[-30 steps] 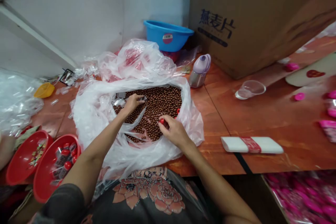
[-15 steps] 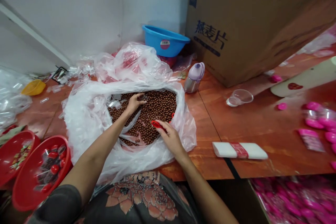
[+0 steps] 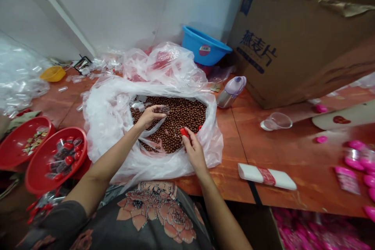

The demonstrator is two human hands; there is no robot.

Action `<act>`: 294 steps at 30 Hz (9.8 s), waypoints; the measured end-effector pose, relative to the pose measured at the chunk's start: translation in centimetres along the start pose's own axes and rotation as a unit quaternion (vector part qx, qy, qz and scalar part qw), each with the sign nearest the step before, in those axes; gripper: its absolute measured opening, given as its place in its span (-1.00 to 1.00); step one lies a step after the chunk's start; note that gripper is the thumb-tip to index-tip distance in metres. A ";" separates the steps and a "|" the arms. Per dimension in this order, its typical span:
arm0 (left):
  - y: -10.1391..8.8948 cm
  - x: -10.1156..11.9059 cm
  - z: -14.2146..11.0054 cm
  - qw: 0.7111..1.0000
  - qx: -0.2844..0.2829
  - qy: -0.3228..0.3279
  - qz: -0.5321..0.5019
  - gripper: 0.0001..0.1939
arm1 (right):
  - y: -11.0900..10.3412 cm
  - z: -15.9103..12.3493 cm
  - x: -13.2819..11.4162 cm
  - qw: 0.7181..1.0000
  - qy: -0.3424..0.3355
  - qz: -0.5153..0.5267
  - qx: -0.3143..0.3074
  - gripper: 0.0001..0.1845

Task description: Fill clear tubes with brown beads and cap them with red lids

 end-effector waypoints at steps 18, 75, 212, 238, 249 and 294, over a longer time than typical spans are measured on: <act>1.5 -0.5 -13.6 0.998 -0.059 0.019 0.006 -0.46 | 7.1 -0.5 -7.1 0.970 -0.191 -0.110 -0.107 -0.69; 1.5 0.2 -17.6 0.994 -0.013 0.105 0.015 -0.52 | 8.1 -4.7 -6.7 0.854 -0.356 -0.319 -0.207 -0.32; 6.5 -4.3 1.4 0.993 -0.024 -0.053 0.100 -0.76 | 2.0 -1.6 0.1 0.841 -0.124 -0.464 -0.247 -0.75; 2.0 -1.3 -13.9 0.995 -0.034 0.092 -0.022 -0.57 | 4.9 -2.9 -2.7 0.969 0.083 0.198 -0.118 -0.58; 2.5 -2.7 -16.5 0.994 -0.033 0.097 0.043 -0.57 | 5.8 -3.2 -4.6 0.982 -0.125 -0.073 -0.120 -0.66; 3.8 -2.7 -18.2 0.993 0.065 0.088 0.048 -0.63 | 6.4 -5.2 -5.0 0.970 -0.220 -0.077 -0.073 -0.83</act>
Point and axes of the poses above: each hand's wrist, its own z-axis towards the middle knuckle, its own y-axis out of the palm, x = y × z, the point moved 6 cm from there along z, towards the middle knuckle, and after that the axes turned 15 degrees about z, right-handed, at the moved point
